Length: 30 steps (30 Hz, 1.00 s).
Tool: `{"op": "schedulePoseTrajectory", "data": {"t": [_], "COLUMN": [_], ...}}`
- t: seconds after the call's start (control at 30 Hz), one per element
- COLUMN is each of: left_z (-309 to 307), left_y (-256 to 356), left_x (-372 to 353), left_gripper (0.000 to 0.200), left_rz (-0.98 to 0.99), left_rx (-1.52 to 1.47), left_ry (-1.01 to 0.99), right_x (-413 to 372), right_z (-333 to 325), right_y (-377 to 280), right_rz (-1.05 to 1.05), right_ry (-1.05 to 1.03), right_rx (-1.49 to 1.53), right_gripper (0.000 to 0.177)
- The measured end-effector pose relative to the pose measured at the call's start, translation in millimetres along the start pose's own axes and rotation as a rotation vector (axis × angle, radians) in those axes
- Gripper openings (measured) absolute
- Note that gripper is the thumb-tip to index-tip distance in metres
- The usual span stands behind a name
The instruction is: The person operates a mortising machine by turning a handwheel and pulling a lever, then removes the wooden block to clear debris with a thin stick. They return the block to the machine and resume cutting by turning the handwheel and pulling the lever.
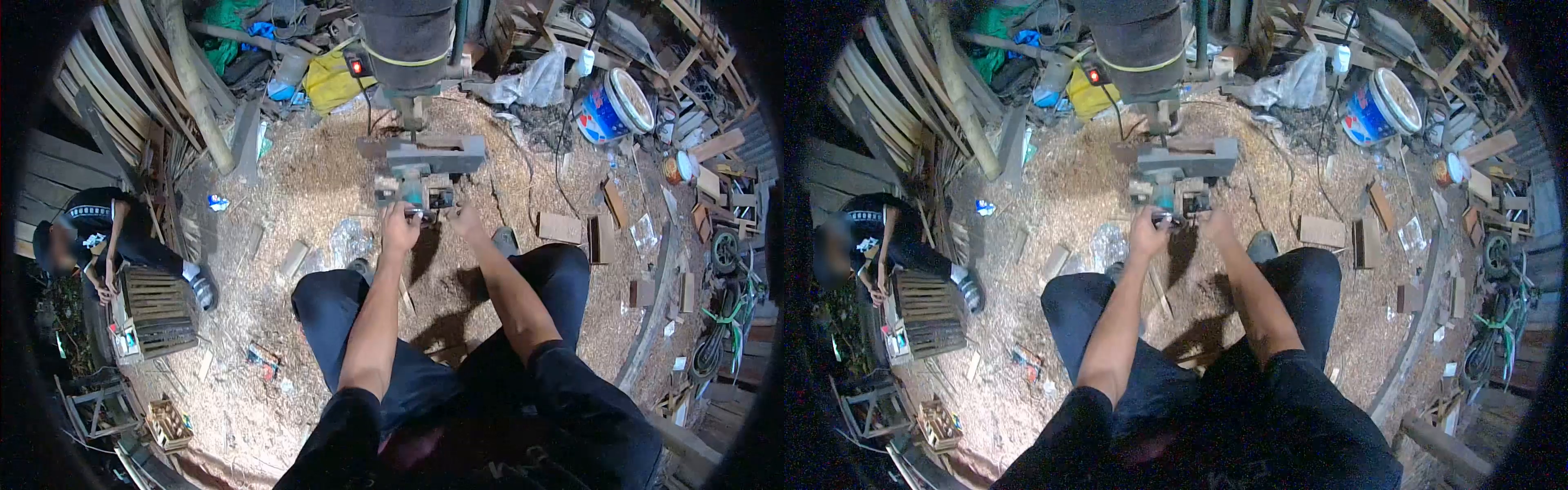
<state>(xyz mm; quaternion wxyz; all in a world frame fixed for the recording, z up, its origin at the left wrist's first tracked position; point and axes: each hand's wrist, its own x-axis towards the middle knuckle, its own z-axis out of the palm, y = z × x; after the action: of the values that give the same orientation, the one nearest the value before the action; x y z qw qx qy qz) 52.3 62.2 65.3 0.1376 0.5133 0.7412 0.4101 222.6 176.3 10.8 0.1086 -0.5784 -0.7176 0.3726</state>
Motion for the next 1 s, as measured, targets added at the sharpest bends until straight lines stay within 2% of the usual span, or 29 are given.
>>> {"op": "schedulePoseTrajectory", "data": {"t": [0.07, 0.17, 0.27, 0.3, 0.4, 0.43, 0.53, 0.63, 0.73, 0.77, 0.87, 0.9, 1.0], "left_z": [1, -1, -6, -7, -6, -6, -5, -3, -1, -1, -1, 0, -1], "left_y": [3, 7, 12, 12, 11, 10, 10, 6, 2, 2, 3, 3, 2], "left_x": [-7, -7, -8, -7, -10, -8, -9, -8, -9, -7, -9, -8, -9], "left_gripper": [0.026, 0.026, 0.026, 0.027, 0.028, 0.027, 0.026, 0.026, 0.026, 0.026, 0.026, 0.026, 0.026], "left_rz": [0.022, 0.025, 0.039, 0.039, 0.041, 0.045, 0.035, 0.022, 0.044, 0.054, 0.055, 0.041, -0.003], "left_rx": [0.048, -0.022, -0.002, 0.017, 0.027, 0.022, 0.043, 0.013, 0.023, 0.033, 0.034, 0.017, -0.021], "left_ry": [0.047, 0.046, 0.058, 0.058, 0.058, 0.064, 0.063, 0.067, 0.086, 0.095, 0.098, 0.089, 0.06], "right_x": [6, 16, 19, 15, 33, 41, 54, 56, 49, 40, 51, 65, 42], "right_z": [26, 43, 48, 48, 76, 82, 96, 89, 79, 78, 94, 109, 80], "right_y": [19, 19, 20, 22, 56, 63, 77, 76, 63, 60, 76, 98, 63], "right_rz": [-0.082, 0.046, 0.076, 0.054, -0.008, 0.053, 0.186, 0.291, 0.098, -0.021, 0.188, 0.339, 0.185], "right_ry": [0.092, 0.181, 0.288, 0.318, 0.381, 0.33, 0.248, 0.194, 0.267, 0.381, 0.228, 0.187, 0.273], "right_rx": [-0.06, -0.001, 0.15, 0.183, 0.141, 0.005, 0.247, 0.22, 0.143, 0.031, 0.373, 0.399, 0.234], "right_gripper": [0.057, 0.051, 0.048, 0.041, 0.035, 0.035, 0.036, 0.038, 0.038, 0.048, 0.058, 0.062, 0.061]}}
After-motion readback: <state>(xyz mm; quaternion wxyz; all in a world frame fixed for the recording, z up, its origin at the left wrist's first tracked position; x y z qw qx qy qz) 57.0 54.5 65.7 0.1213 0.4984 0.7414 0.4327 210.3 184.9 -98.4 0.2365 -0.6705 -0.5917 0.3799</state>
